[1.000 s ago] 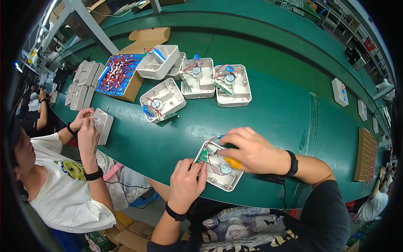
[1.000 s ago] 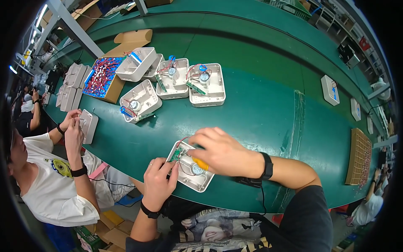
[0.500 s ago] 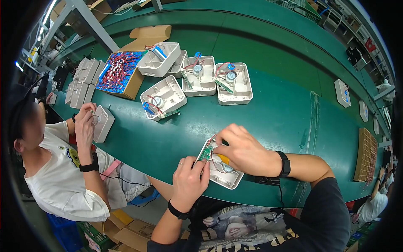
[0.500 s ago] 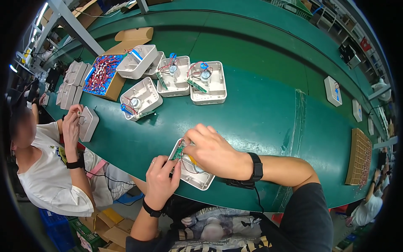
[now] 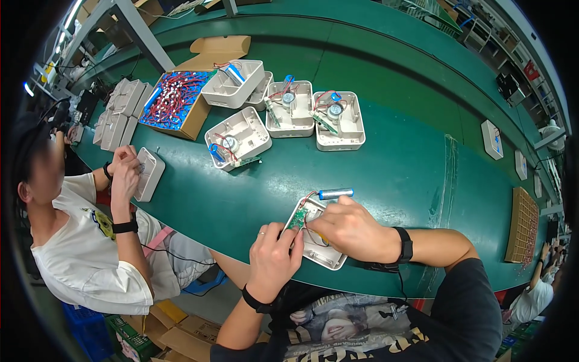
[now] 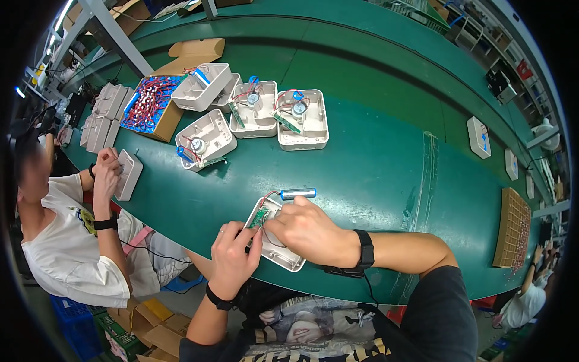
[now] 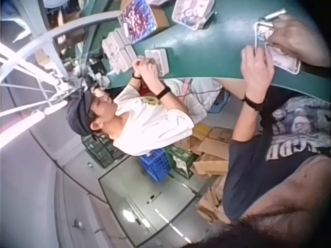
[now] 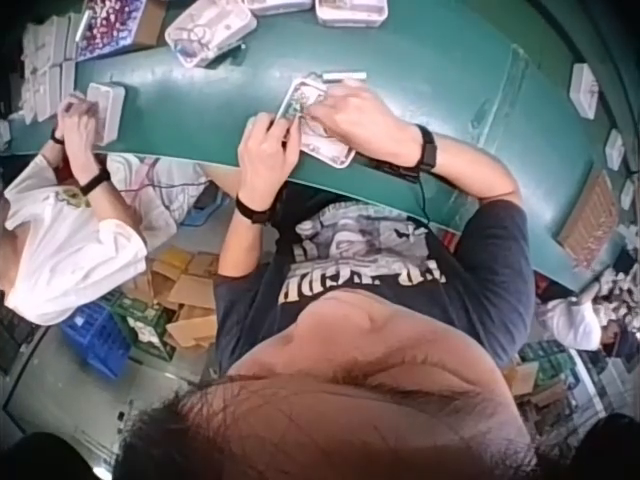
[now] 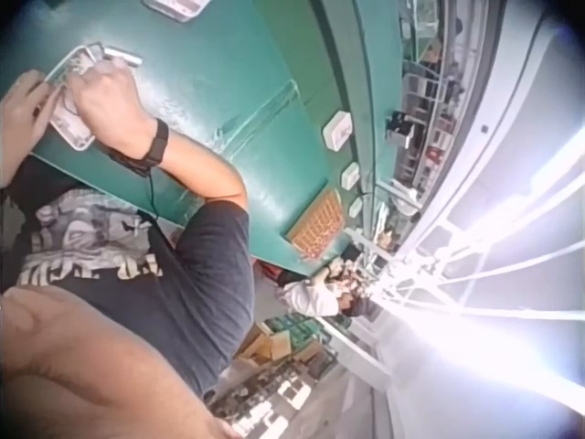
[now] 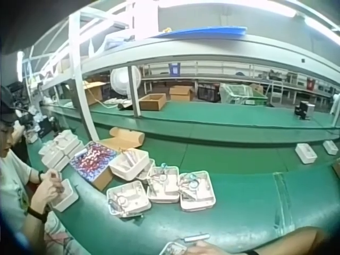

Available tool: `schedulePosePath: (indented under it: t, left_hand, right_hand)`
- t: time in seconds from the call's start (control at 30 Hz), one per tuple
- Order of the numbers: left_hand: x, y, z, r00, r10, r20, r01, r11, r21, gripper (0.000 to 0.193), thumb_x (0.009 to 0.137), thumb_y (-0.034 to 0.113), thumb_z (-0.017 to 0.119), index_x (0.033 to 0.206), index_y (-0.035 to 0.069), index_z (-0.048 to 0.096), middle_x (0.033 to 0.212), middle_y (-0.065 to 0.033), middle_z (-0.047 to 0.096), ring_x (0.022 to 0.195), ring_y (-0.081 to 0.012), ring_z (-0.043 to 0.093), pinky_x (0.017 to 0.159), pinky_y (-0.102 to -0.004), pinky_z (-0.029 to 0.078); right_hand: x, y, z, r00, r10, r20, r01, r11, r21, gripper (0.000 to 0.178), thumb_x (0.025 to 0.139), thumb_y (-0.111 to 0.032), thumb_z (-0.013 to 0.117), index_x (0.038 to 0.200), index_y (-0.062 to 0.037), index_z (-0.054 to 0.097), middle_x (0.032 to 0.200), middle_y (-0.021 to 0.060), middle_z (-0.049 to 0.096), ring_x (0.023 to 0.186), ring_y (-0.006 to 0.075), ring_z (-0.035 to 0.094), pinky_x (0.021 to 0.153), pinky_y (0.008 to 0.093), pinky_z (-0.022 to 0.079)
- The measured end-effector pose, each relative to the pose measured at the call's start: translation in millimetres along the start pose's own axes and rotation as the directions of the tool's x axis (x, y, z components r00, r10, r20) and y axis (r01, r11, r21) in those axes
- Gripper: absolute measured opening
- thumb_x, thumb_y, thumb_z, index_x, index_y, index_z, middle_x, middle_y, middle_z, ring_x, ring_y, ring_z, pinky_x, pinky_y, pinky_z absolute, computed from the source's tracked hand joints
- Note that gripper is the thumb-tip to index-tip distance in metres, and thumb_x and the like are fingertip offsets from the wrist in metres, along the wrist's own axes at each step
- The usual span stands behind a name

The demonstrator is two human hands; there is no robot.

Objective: Assemble small electronic components and PCB boards into plastic housings on a factory production line.

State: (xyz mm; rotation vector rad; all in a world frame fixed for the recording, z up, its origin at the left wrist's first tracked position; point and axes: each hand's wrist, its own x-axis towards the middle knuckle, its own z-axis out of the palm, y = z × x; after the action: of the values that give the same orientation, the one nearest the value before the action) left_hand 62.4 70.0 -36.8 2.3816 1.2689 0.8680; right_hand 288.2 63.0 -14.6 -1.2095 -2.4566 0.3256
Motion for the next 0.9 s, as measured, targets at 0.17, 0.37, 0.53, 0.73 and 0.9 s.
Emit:
schedulePosePath:
  t: [0.17, 0.37, 0.53, 0.73, 0.9]
  left_hand:
    - [0, 0, 0, 1.0, 0.011, 0.002, -0.011, 1.0, 0.005, 0.007, 0.088, 0.005, 0.081, 0.091, 0.003, 0.076, 0.094, -0.0109, 0.067, 0.082, -0.0311, 0.067, 0.071, -0.0424, 0.055]
    - [-2, -2, 2, 1.0, -0.002, -0.002, 0.002, 1.0, -0.007, 0.007, 0.088, 0.006, 0.082, 0.091, 0.003, 0.076, 0.093, -0.0106, 0.066, 0.082, -0.0308, 0.067, 0.071, -0.0424, 0.055]
    - [-4, 0, 1, 1.0, -0.016, -0.015, 0.015, 1.0, -0.008, 0.007, 0.088, 0.006, 0.082, 0.092, 0.003, 0.077, 0.092, -0.0101, 0.065, 0.082, -0.0306, 0.066, 0.07, -0.0424, 0.055]
    - [-5, -1, 2, 1.0, -0.01, -0.018, 0.009, 1.0, -0.012, 0.008, 0.088, 0.006, 0.082, 0.093, 0.003, 0.077, 0.092, -0.0103, 0.065, 0.082, -0.0306, 0.066, 0.069, -0.042, 0.055]
    - [-4, -4, 3, 0.999, 0.042, -0.024, -0.041, 0.999, 0.011, 0.01, 0.089, 0.01, 0.082, 0.094, 0.003, 0.078, 0.094, -0.0108, 0.066, 0.081, -0.0302, 0.067, 0.066, -0.0407, 0.056]
  right_hand:
    - [8, 9, -7, 0.999, -0.048, -0.023, 0.049, 0.998, 0.037, 0.023, 0.082, -0.011, 0.076, 0.104, -0.0105, 0.08, 0.097, -0.0001, 0.073, 0.097, 0.0199, 0.063, 0.088, 0.0364, 0.049]
    - [16, 19, -16, 0.996, -0.044, 0.076, 0.045, 0.999, -0.016, 0.02, 0.085, -0.012, 0.076, 0.105, -0.0134, 0.081, 0.108, -0.0001, 0.072, 0.103, 0.0215, 0.062, 0.088, 0.0363, 0.049]
    - [12, 43, -31, 0.999, -0.013, -0.036, 0.017, 0.994, 0.111, 0.025, 0.087, -0.012, 0.078, 0.112, -0.0115, 0.081, 0.112, 0.003, 0.071, 0.104, 0.0256, 0.065, 0.089, 0.0373, 0.052]
    - [16, 64, -28, 0.995, 0.076, -0.07, -0.068, 0.992, 0.103, 0.028, 0.088, -0.011, 0.08, 0.116, -0.0078, 0.079, 0.107, 0.0071, 0.072, 0.105, 0.0299, 0.068, 0.094, 0.0422, 0.055]
    - [18, 66, -28, 0.985, 0.092, 0.148, -0.101, 0.994, 0.052, 0.029, 0.088, -0.009, 0.078, 0.117, -0.0033, 0.078, 0.103, 0.0126, 0.073, 0.1, 0.0338, 0.07, 0.094, 0.0455, 0.057]
